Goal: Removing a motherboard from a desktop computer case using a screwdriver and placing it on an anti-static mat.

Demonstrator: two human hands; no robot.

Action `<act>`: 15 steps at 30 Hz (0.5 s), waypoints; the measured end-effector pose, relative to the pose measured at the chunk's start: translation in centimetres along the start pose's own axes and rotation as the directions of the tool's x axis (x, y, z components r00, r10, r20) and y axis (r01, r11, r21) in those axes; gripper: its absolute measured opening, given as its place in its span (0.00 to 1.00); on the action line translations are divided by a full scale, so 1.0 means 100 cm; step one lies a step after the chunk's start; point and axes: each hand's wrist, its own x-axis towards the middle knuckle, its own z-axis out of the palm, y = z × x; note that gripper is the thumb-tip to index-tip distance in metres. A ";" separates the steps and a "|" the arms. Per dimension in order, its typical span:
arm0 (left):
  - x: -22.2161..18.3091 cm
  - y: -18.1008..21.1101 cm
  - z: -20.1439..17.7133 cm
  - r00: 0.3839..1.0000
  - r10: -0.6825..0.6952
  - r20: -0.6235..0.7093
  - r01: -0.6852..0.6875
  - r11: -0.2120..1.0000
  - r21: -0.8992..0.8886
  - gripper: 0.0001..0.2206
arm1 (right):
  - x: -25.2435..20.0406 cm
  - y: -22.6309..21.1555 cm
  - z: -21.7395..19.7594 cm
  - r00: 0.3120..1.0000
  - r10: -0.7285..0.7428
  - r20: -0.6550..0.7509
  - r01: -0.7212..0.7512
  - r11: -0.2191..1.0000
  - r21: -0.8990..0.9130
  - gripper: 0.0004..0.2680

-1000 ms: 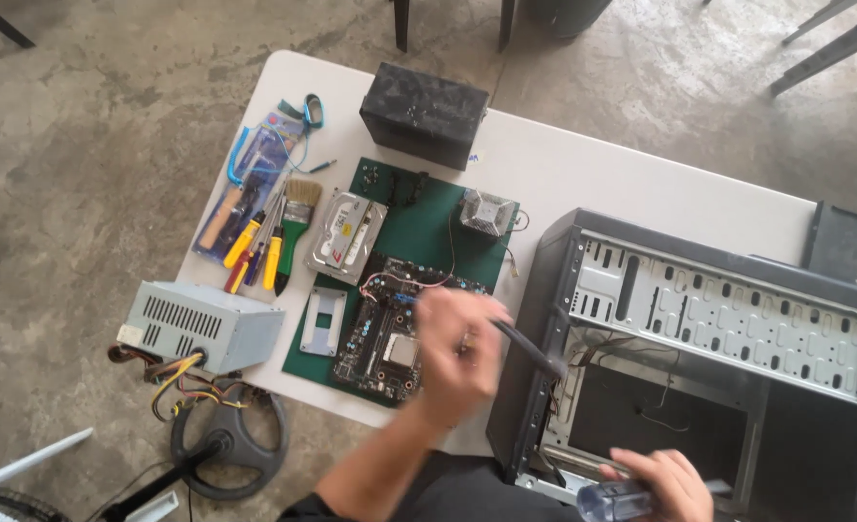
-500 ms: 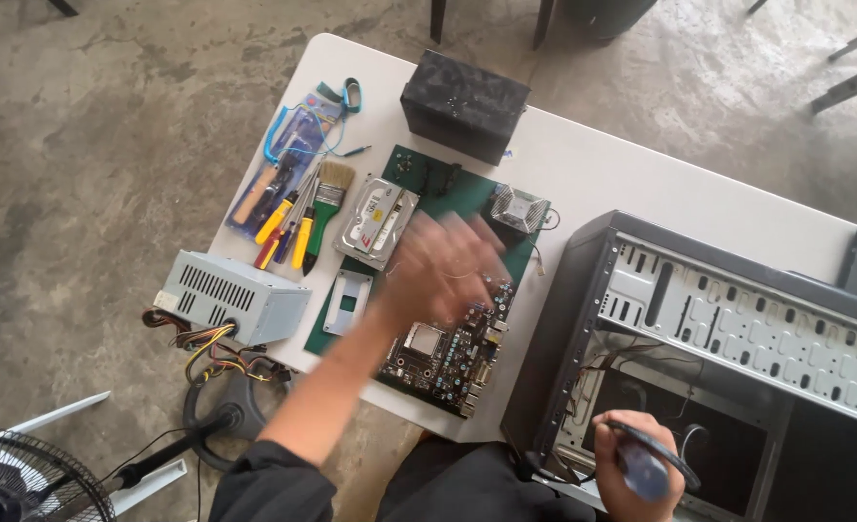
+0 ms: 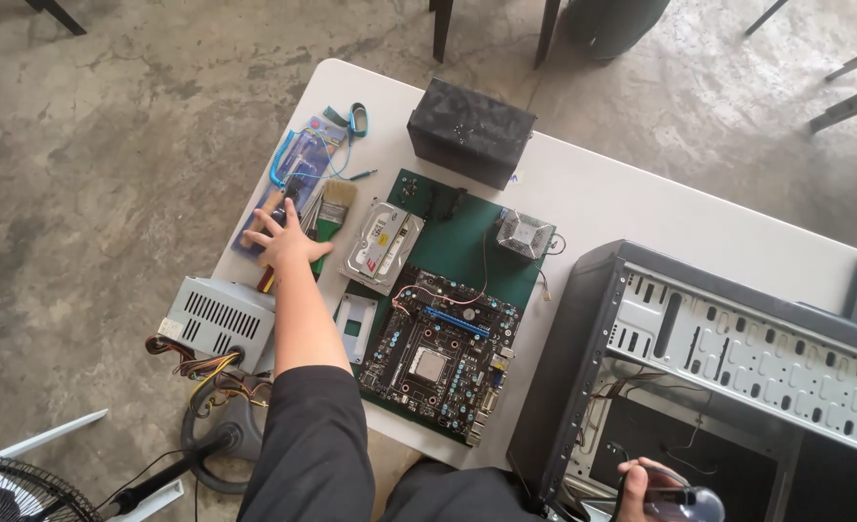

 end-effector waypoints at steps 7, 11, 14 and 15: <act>0.000 0.013 0.012 0.991 -0.010 -0.132 0.002 0.998 -0.063 0.45 | -0.004 -0.015 0.005 0.999 0.032 -0.042 -0.036 0.996 -0.085 0.08; 0.018 0.023 0.013 0.984 0.040 -0.175 -0.065 0.988 -0.137 0.44 | -0.001 0.044 -0.013 1.000 0.010 -0.006 -0.010 0.998 -0.055 0.09; 0.032 0.044 0.003 0.978 0.078 -0.193 -0.110 0.981 -0.161 0.43 | 0.004 0.073 -0.023 0.990 0.142 0.003 -0.141 0.983 -0.115 0.10; 0.036 0.052 0.001 0.978 0.085 -0.190 -0.118 0.979 -0.165 0.43 | 0.004 0.086 -0.028 0.979 0.205 0.011 -0.202 0.972 -0.123 0.11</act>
